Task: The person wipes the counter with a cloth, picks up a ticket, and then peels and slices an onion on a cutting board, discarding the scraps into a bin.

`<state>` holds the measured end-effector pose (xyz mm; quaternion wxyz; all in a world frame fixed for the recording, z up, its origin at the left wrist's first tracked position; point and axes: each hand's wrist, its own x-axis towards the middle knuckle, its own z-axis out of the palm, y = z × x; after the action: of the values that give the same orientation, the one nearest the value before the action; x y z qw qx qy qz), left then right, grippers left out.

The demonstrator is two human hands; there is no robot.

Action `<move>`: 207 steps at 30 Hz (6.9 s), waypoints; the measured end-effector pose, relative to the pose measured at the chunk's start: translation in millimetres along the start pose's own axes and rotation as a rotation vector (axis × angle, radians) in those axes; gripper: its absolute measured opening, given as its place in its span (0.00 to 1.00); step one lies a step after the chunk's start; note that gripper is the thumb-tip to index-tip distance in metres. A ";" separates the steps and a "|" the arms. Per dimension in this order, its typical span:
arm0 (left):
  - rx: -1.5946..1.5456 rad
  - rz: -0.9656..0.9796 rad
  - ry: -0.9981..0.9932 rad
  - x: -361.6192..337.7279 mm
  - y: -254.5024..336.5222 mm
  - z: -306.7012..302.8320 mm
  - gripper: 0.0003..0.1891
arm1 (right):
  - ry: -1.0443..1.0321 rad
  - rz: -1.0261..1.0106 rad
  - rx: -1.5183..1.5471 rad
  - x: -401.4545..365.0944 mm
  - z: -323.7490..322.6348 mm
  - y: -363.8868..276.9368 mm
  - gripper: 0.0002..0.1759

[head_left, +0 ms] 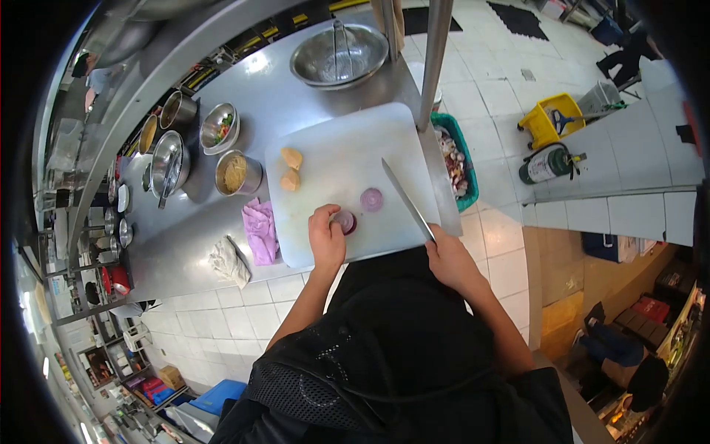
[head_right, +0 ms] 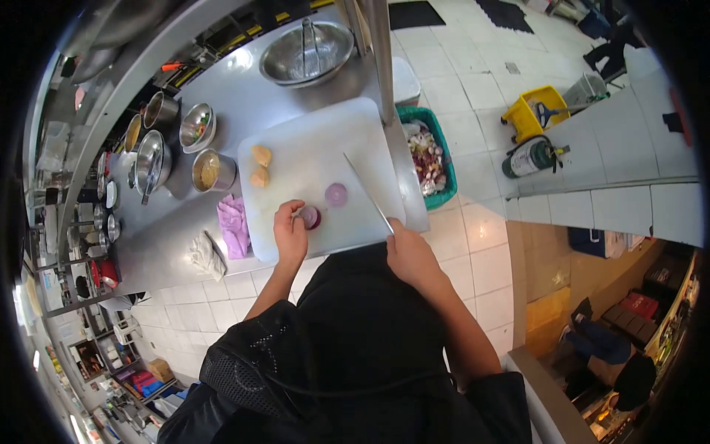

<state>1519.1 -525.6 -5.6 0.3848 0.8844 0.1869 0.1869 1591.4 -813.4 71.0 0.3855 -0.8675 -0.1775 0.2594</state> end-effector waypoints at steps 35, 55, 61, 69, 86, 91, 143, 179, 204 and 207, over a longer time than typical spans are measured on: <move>-0.265 0.701 0.369 157.0 231.2 -217.2 0.13 | 0.022 -0.015 -0.073 7.9 29.7 27.7 0.25; -0.057 -0.095 -0.399 5.2 22.6 -34.2 0.30 | -0.086 0.130 -0.098 9.0 21.3 -5.3 0.25; -0.025 0.024 -0.311 6.3 19.3 -26.9 0.26 | -0.025 0.099 -0.133 5.6 26.7 -7.2 0.24; -0.117 0.014 -0.302 10.3 20.8 -28.8 0.24 | -0.052 0.151 -0.160 6.3 27.4 -10.0 0.24; -0.168 0.485 -0.273 -13.7 -2.6 -26.5 0.18 | 0.006 0.001 -0.129 13.5 18.1 -42.6 0.24; -0.168 0.303 -0.212 -2.3 9.5 -42.9 0.15 | -0.114 -0.040 -0.127 7.6 19.3 -86.4 0.22; -0.110 0.008 -0.277 -8.8 1.6 -8.4 0.17 | -0.549 -0.233 -0.500 112.9 -7.1 -47.2 0.21; -0.094 -0.032 -0.328 -5.2 1.8 -12.0 0.16 | -0.428 -0.029 -0.293 67.9 41.7 -13.1 0.20; 0.180 0.269 -0.173 3.2 29.1 -34.9 0.22 | -0.056 0.003 -0.052 27.1 24.5 -33.2 0.22; 0.263 0.377 -0.339 14.8 29.0 -24.1 0.21 | -0.028 -0.077 -0.062 27.7 27.6 -24.5 0.23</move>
<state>1525.9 -522.2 34.2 0.2508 0.9645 -0.0250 0.0789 1594.8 -767.7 65.3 0.3657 -0.8678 -0.2242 0.2510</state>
